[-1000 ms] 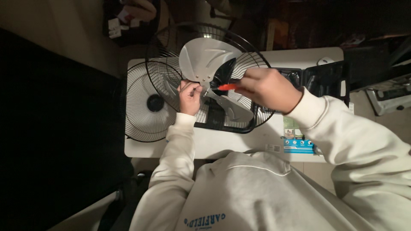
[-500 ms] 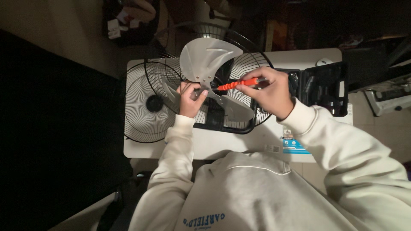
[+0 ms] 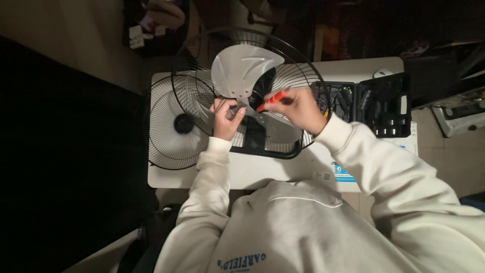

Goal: The person disassembles a small table fan on a white table. They remove the front grille, then use a screwdriver to loosen the fan blade and remove it. The person then removes the rear grille and continues to unscrew the central hub.

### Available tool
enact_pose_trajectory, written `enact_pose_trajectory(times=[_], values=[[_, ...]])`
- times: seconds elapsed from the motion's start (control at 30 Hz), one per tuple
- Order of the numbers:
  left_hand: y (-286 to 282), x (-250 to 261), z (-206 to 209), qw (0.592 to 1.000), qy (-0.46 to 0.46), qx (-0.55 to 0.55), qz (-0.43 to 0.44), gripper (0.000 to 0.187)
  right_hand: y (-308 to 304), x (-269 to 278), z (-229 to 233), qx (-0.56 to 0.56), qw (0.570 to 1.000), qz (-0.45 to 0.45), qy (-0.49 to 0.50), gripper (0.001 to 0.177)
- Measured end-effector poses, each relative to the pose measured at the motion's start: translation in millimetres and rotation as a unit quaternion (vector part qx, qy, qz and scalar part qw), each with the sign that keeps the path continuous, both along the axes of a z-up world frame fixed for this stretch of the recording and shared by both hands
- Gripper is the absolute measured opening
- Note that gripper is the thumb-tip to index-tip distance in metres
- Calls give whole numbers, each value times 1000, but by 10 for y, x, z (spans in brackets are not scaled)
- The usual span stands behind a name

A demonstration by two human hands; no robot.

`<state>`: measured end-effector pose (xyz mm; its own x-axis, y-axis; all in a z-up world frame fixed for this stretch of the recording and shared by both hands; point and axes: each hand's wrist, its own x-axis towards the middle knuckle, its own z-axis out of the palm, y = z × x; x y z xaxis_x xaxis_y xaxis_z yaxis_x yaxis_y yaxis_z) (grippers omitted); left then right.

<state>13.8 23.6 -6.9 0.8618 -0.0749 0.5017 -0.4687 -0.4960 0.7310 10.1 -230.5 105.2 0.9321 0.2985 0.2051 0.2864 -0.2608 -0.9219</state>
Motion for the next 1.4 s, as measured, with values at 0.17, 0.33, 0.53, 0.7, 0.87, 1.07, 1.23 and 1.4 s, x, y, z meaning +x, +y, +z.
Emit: enact_pose_trajectory(times=[0.17, 0.33, 0.53, 0.7, 0.87, 1.07, 1.23, 1.4], values=[[-9, -10, 4, 1000, -2, -10, 10, 27, 59, -30, -72, -1, 1000, -28, 3, 19], [-22, 9, -6, 1000, -20, -3, 13, 27, -60, -52, 19, -21, 998, -13, -59, 18], [5, -155, 70, 998, -21, -49, 26, 31, -180, -254, 294, -100, 974, -15, -202, 21], [84, -300, 13, 995, -30, -83, 37, 33, -457, -515, 366, -88, 967, -49, -235, 23], [163, -403, -202, 991, -33, -92, 94, 32, -770, -761, 322, -26, 960, -148, -235, 18], [126, -535, -528, 987, -77, -104, 96, 28, -1305, -1011, -6, 53, 906, -328, -262, 10], [-196, -952, -696, 990, -120, -4, -77, 11, -1763, -1070, -641, 146, 868, -435, -192, 16], [-536, -1346, -1178, 971, 33, 33, -232, 7, -1793, -1331, -1777, 267, 842, -467, 33, 22]])
